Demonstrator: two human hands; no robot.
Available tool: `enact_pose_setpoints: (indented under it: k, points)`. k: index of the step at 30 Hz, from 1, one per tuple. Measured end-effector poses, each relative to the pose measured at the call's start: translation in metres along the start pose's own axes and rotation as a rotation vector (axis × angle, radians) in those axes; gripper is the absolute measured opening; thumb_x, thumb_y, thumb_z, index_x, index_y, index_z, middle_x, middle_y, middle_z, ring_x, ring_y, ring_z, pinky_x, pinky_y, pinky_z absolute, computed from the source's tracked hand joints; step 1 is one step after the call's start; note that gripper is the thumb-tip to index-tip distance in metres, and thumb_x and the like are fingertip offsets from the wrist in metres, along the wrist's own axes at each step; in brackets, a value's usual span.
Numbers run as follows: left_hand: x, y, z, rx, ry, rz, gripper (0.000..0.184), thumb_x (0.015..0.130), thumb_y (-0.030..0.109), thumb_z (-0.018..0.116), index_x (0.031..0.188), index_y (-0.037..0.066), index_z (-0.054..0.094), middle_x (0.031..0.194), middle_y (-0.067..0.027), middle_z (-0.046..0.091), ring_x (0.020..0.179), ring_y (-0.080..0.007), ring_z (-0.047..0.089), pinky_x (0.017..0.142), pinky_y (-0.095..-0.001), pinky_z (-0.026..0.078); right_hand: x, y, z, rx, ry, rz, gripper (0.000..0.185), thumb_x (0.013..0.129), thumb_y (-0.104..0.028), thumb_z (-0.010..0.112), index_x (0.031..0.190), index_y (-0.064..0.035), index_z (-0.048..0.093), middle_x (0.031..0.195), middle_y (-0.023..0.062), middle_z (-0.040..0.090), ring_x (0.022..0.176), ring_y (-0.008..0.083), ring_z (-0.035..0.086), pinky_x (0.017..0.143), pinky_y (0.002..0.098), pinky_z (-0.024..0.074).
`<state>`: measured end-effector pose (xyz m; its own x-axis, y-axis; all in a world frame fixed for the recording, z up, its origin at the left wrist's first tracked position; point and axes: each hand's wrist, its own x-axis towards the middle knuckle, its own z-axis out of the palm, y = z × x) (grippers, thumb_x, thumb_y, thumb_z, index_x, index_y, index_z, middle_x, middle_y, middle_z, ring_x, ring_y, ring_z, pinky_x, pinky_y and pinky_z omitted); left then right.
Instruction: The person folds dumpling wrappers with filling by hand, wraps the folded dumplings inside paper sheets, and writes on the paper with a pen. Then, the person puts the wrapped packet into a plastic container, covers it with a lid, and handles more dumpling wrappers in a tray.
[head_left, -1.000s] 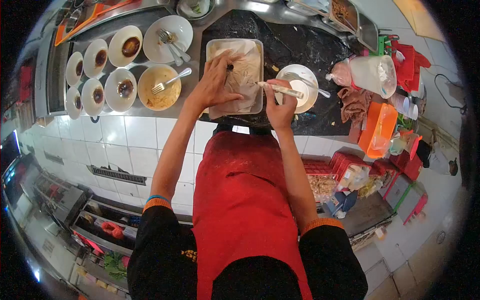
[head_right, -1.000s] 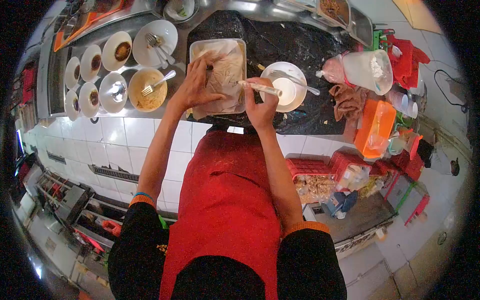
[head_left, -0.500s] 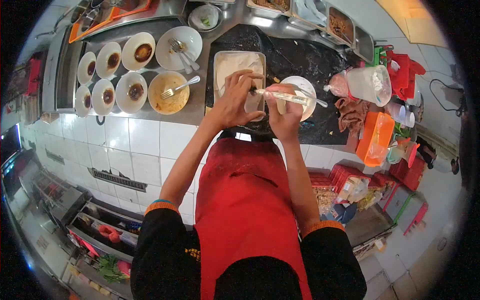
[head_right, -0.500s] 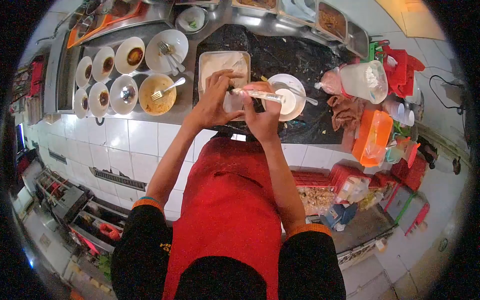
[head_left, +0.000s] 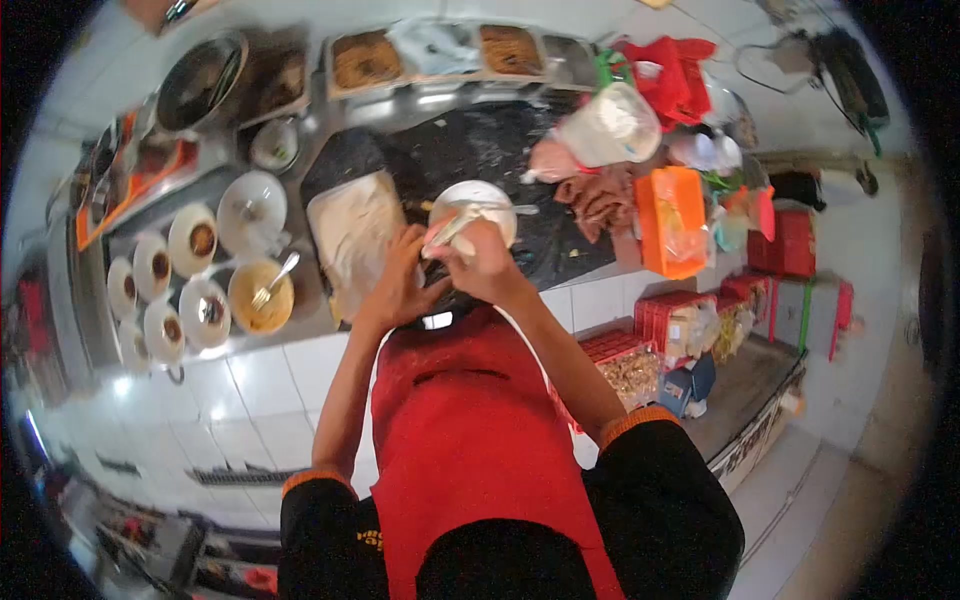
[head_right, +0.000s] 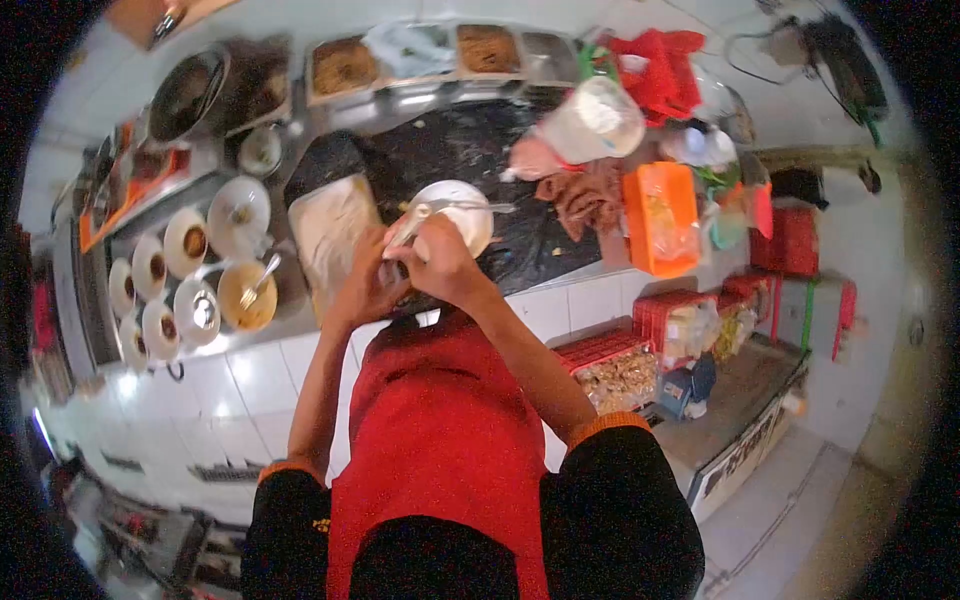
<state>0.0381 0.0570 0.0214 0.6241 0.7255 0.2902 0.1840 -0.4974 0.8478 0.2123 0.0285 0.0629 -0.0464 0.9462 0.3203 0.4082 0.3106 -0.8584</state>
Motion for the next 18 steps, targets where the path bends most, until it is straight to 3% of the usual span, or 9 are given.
enact_pose_setpoints:
  k: [1,2,5,7,8,10,12,14,18]
  points:
    - [0.006,0.005,0.007,-0.100,-0.045,-0.101,0.074,0.067,0.018,0.088,0.132,0.006,0.055,0.123,-0.0154,0.054,0.120,-0.0393,0.048,0.104,-0.0487,0.037,0.003,-0.005,-0.014,-0.005,-0.067,0.080,0.014,0.087,-0.018,0.075,0.092,-0.0055,0.071,0.094,0.0134,0.072,0.093,0.0361,0.067,0.084,0.0436,0.0524]
    - [0.010,0.009,0.014,-0.194,-0.091,-0.210,0.077,0.068,0.017,0.089,0.135,0.006,0.053,0.123,-0.0156,0.054,0.121,-0.0397,0.048,0.105,-0.0482,0.037,0.006,-0.008,-0.029,-0.012,-0.098,0.051,0.012,0.086,-0.006,0.073,0.096,-0.0024,0.070,0.094,0.0130,0.071,0.090,0.0315,0.069,0.085,0.0404,0.0516]
    - [0.039,0.050,0.021,-0.106,-0.141,-0.221,0.085,0.072,0.019,0.091,0.142,0.003,0.045,0.130,-0.0177,0.053,0.126,-0.0377,0.051,0.106,-0.0454,0.041,0.012,-0.003,-0.075,-0.127,-0.280,0.169,0.015,0.084,-0.004,0.074,0.098,-0.0015,0.071,0.095,0.0138,0.071,0.092,0.0315,0.069,0.086,0.0395,0.0519]
    - [0.050,0.040,0.025,-0.082,-0.111,-0.205,0.087,0.072,0.023,0.092,0.143,0.003,0.045,0.138,-0.0180,0.052,0.133,-0.0366,0.049,0.112,-0.0447,0.038,0.023,-0.004,-0.122,0.001,-0.107,0.333,0.013,0.089,-0.004,0.071,0.101,-0.0007,0.073,0.096,0.0109,0.072,0.096,0.0229,0.070,0.088,0.0360,0.0548]
    - [0.054,0.034,0.023,-0.035,-0.018,-0.189,0.085,0.073,0.022,0.091,0.142,0.002,0.046,0.139,-0.0187,0.052,0.133,-0.0375,0.049,0.112,-0.0450,0.039,0.032,-0.002,-0.151,-0.162,0.002,0.224,0.015,0.091,-0.003,0.070,0.105,-0.0016,0.073,0.097,0.0089,0.072,0.097,0.0196,0.070,0.087,0.0355,0.0557]
    - [0.050,0.024,0.022,0.025,0.104,-0.226,0.079,0.075,0.020,0.089,0.141,0.003,0.048,0.140,-0.0190,0.055,0.132,-0.0369,0.050,0.114,-0.0440,0.038,0.049,0.017,-0.220,-0.240,0.222,0.348,0.017,0.093,-0.008,0.070,0.109,-0.0018,0.073,0.103,0.0081,0.074,0.094,0.0163,0.069,0.083,0.0332,0.0550]
    - [0.039,0.018,0.018,0.038,0.091,-0.303,0.077,0.077,0.020,0.088,0.141,0.003,0.049,0.140,-0.0189,0.055,0.133,-0.0363,0.050,0.114,-0.0438,0.037,0.067,0.065,-0.293,-0.328,0.392,0.268,0.019,0.094,-0.016,0.072,0.108,-0.0033,0.074,0.090,0.0046,0.076,0.082,0.0122,0.069,0.075,0.0310,0.0538]
    - [0.029,0.015,0.018,0.054,0.081,-0.386,0.074,0.080,0.020,0.086,0.141,0.003,0.049,0.140,-0.0189,0.055,0.134,-0.0357,0.049,0.114,-0.0437,0.037,0.085,0.124,-0.358,-0.515,0.510,0.128,0.018,0.095,-0.021,0.073,0.101,-0.0043,0.077,0.089,0.0062,0.078,0.077,0.0131,0.070,0.072,0.0312,0.0542]
    - [0.010,0.024,0.025,0.139,0.067,-0.523,0.065,0.085,0.020,0.083,0.139,0.006,0.051,0.139,-0.0165,0.057,0.134,-0.0347,0.050,0.114,-0.0433,0.038,0.121,0.216,-0.439,-0.640,0.514,0.222,0.021,0.092,-0.026,0.075,0.096,-0.0054,0.079,0.089,0.0084,0.078,0.080,0.0194,0.074,0.075,0.0340,0.0557]
